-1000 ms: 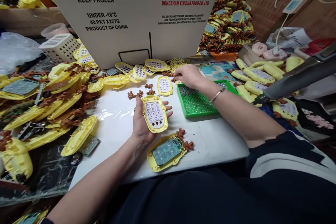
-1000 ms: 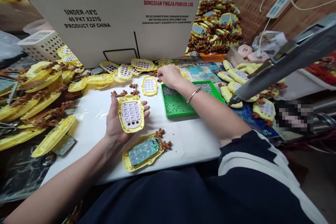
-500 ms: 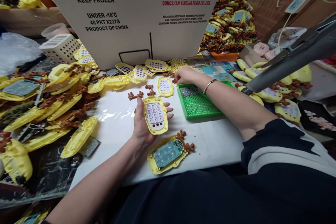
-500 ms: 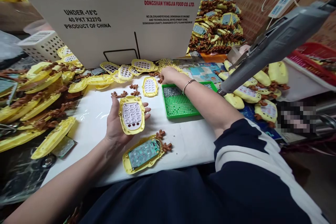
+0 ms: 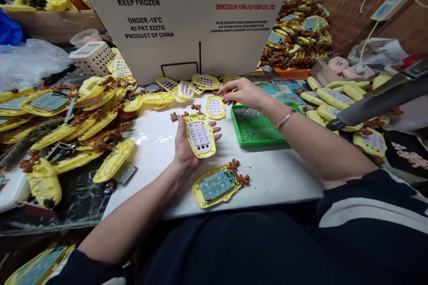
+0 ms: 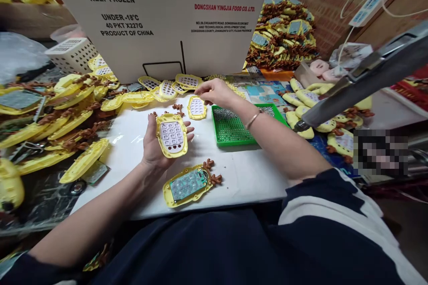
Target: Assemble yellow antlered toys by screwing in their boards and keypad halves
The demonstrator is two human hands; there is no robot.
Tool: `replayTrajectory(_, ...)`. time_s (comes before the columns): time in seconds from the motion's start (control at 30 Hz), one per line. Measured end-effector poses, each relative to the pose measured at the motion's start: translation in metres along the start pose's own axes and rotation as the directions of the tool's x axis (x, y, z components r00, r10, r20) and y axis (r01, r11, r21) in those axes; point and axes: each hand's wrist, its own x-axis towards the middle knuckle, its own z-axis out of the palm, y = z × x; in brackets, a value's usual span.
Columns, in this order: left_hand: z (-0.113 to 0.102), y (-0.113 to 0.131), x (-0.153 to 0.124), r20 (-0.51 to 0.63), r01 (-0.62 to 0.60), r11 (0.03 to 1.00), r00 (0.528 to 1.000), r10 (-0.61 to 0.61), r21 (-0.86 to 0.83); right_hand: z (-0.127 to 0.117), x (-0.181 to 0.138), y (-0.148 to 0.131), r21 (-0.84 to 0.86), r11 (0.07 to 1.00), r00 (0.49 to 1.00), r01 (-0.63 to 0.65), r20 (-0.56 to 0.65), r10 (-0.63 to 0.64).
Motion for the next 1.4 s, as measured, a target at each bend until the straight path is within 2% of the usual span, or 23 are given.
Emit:
replayTrajectory(0.07, -0.002, -0.001, 0.002, 0.021, -0.051, 0.999, 0.998, 0.052, -0.019, 0.01, -0.026, -0.013, 0.351, 0.935, 0.999, 0.038, 0.012, -0.045)
replayTrajectory(0.1, -0.002, -0.001, 0.002, 0.038, -0.089, 0.995, 0.995, 0.09, -0.034, 0.017, -0.039, -0.018, 0.467, 0.883, 0.997, 0.045, 0.034, -0.069)
replayTrajectory(0.17, -0.002, -0.004, 0.002, 0.066, -0.162, 0.985, 0.984, 0.166, -0.064, 0.032, -0.064, -0.025, 0.565, 0.823, 0.991, 0.054, 0.074, -0.116)
replayTrajectory(0.2, -0.002, -0.005, 0.002, 0.065, -0.188, 0.979, 0.979, 0.193, -0.074, 0.04, -0.074, -0.027, 0.563, 0.823, 0.987, 0.079, 0.073, -0.145)
replayTrajectory(0.3, 0.001, -0.009, -0.003, 0.02, -0.209, 0.975, 0.977, 0.211, -0.072, 0.059, -0.094, -0.027, 0.356, 0.888, 0.953, 0.292, -0.031, -0.301)
replayTrajectory(0.4, 0.006, -0.012, -0.012, -0.008, -0.192, 0.979, 0.981, 0.192, -0.067, 0.071, -0.106, -0.025, -0.002, 0.846, 0.836, 0.533, -0.157, -0.526)
replayTrajectory(0.47, 0.009, -0.014, -0.019, -0.015, -0.169, 0.984, 0.986, 0.168, -0.061, 0.076, -0.113, -0.026, -0.176, 0.785, 0.764, 0.595, -0.181, -0.62)
replayTrajectory(0.53, 0.01, -0.017, -0.024, -0.018, -0.142, 0.988, 0.99, 0.141, -0.06, 0.079, -0.119, -0.027, -0.284, 0.75, 0.739, 0.597, -0.168, -0.652)
replayTrajectory(0.7, 0.005, -0.025, -0.033, -0.044, -0.081, 0.992, 0.996, 0.077, -0.099, 0.08, -0.132, -0.034, -0.436, 0.708, 0.775, 0.556, -0.036, -0.631)
replayTrajectory(0.77, 0.002, -0.027, -0.035, -0.031, -0.063, 0.992, 0.998, 0.06, -0.108, 0.079, -0.133, -0.035, -0.512, 0.651, 0.752, 0.56, -0.015, -0.659)
replayTrajectory(0.83, 0.002, -0.027, -0.038, -0.004, -0.041, 0.994, 0.999, 0.041, -0.104, 0.079, -0.133, -0.036, -0.569, 0.598, 0.705, 0.564, -0.045, -0.708)
replayTrajectory(0.9, 0.002, -0.026, -0.041, 0.01, -0.036, 0.995, 0.999, 0.037, -0.096, 0.078, -0.133, -0.035, -0.588, 0.578, 0.651, 0.566, -0.112, -0.751)
replayTrajectory(0.97, 0.002, -0.025, -0.043, 0.007, -0.054, 0.994, 0.998, 0.055, -0.093, 0.076, -0.134, -0.033, -0.565, 0.594, 0.609, 0.572, -0.192, -0.769)
replayTrajectory(1.07, 0.001, -0.025, -0.044, -0.003, -0.075, 0.993, 0.997, 0.075, -0.091, 0.073, -0.138, -0.03, -0.484, 0.644, 0.606, 0.593, -0.258, -0.752)
replayTrajectory(1.17, 0.0, -0.026, -0.044, -0.003, -0.104, 0.99, 0.994, 0.105, -0.099, 0.074, -0.14, -0.027, -0.488, 0.613, 0.596, 0.621, -0.214, -0.774)
replayTrajectory(1.3, 0.0, -0.027, -0.045, -0.019, -0.137, 0.987, 0.991, 0.136, -0.084, 0.082, -0.14, -0.027, -0.6, 0.523, 0.559, 0.605, -0.149, -0.816)
replayTrajectory(1.4, 0.0, -0.027, -0.046, -0.043, -0.13, 0.989, 0.991, 0.127, -0.076, 0.086, -0.139, -0.029, -0.619, 0.498, 0.573, 0.607, -0.093, -0.814)
